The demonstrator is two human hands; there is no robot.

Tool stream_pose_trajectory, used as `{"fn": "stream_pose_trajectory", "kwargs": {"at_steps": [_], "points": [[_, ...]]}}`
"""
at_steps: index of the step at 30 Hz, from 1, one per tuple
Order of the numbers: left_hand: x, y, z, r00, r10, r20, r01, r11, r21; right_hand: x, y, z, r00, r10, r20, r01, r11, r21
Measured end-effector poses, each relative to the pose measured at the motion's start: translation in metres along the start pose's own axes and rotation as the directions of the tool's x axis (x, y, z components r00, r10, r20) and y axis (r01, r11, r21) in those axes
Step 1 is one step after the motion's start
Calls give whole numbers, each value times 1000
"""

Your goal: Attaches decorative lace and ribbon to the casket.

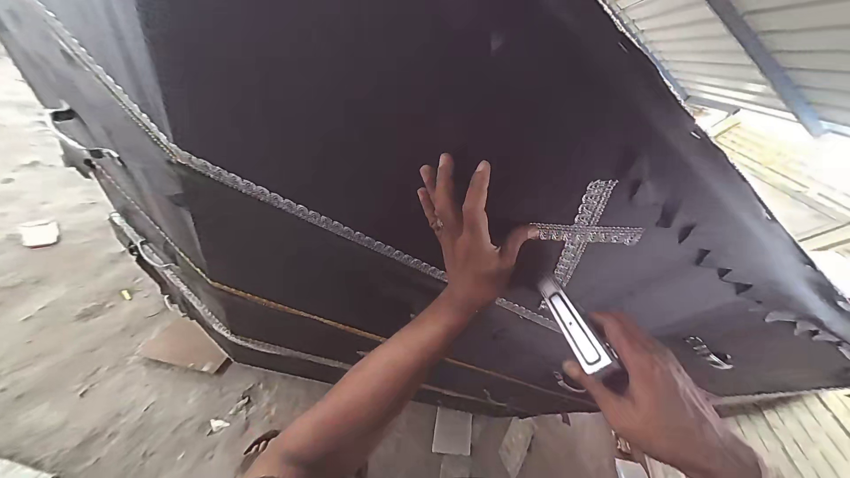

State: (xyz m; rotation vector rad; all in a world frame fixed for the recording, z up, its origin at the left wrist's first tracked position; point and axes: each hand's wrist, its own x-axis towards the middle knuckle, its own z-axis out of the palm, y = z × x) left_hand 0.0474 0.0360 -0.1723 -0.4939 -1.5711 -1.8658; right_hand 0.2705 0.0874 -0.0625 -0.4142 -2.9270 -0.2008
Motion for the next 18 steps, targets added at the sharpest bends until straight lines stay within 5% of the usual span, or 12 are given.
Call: {"fn": "stream_pose_trajectory", "kwargs": {"at_steps": [5,18], "points": [[1,-1,-1,999,38,-18,-38,999,-11,43,-8,-16,987,-143,-69,111,933,-341],[0,-7,1,997,76,-16,-76,997,-16,69,-12,-21,971,-238,-31,193,852,-487]]}}
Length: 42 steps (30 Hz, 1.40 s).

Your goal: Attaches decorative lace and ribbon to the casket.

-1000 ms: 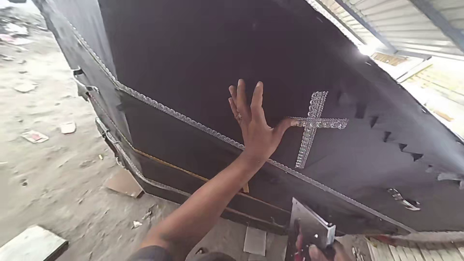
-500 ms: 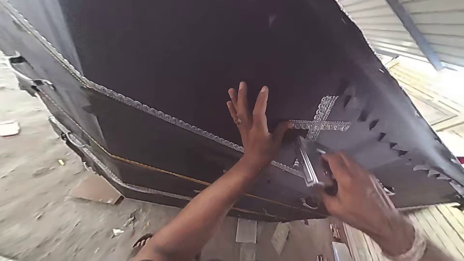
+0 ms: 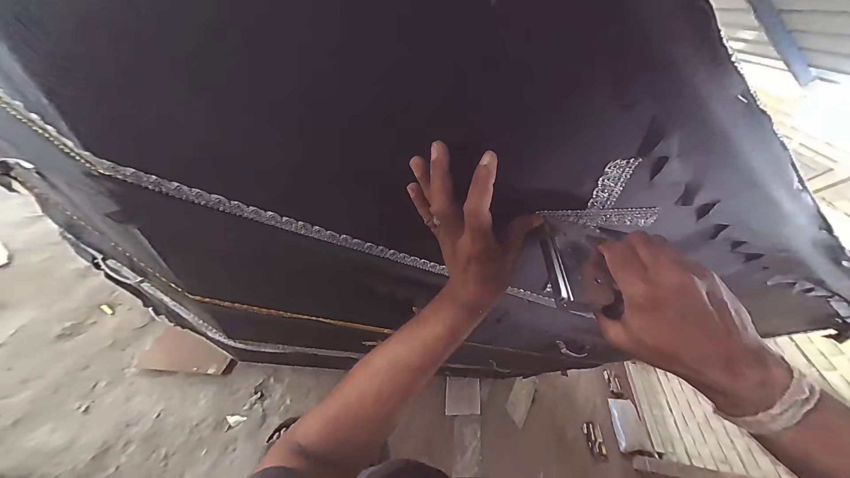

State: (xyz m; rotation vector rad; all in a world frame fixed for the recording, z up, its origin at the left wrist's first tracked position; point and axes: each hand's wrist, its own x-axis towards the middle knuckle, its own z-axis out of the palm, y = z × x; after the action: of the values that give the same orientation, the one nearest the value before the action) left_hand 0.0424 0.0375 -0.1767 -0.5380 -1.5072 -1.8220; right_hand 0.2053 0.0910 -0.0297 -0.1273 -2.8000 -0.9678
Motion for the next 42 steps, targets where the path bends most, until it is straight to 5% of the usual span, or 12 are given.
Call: {"fn": "stream_pose_trajectory", "kwargs": {"at_steps": [7,14,16,19,21,23,26,28,31,34,38,42], "points": [[2,0,-3,999,19,27,-20,1000,20,3,12,7,997,-54,-62,56,998,31],[3,0,-4,999,38,28,-39,998,43,-12,18,2,939,-319,-129,321,947,-3],[4,1,-3,1000,23,19,-24,999,29,-54,-15,-2,953,-290,-86,294,955,30],[1,0,-6,1000,16,27,-17,1000,13,-135,-70,13,975,-135,179,60,926,372],[1,-2,-6,999,36,26,-36,999,21,-173,-98,28,859,-49,510,-322,723,612],[1,-6,-10,998,59,28,-59,998,-9,-199,-121,50,602,2,799,-767,278,578],[1,-11,-21,998,69,3,-68,986,-153,-230,-142,84,486,-88,869,-800,-446,402],[1,-9,-24,998,53,-18,-56,978,-200,-227,-144,82,522,-91,848,-716,-588,377],[0,-2,-16,999,37,-2,-37,995,-91,-209,-129,78,703,81,707,-625,-405,667],[-1,-2,-4,999,48,-7,-47,997,69,-175,-108,76,809,426,405,-461,32,887],[-1,-6,-1,996,85,-35,-82,993,81,-107,-67,79,819,574,-18,-365,544,756],[1,-1,-4,999,41,12,-42,996,83,-68,-48,73,791,599,-128,-396,659,640]]}}
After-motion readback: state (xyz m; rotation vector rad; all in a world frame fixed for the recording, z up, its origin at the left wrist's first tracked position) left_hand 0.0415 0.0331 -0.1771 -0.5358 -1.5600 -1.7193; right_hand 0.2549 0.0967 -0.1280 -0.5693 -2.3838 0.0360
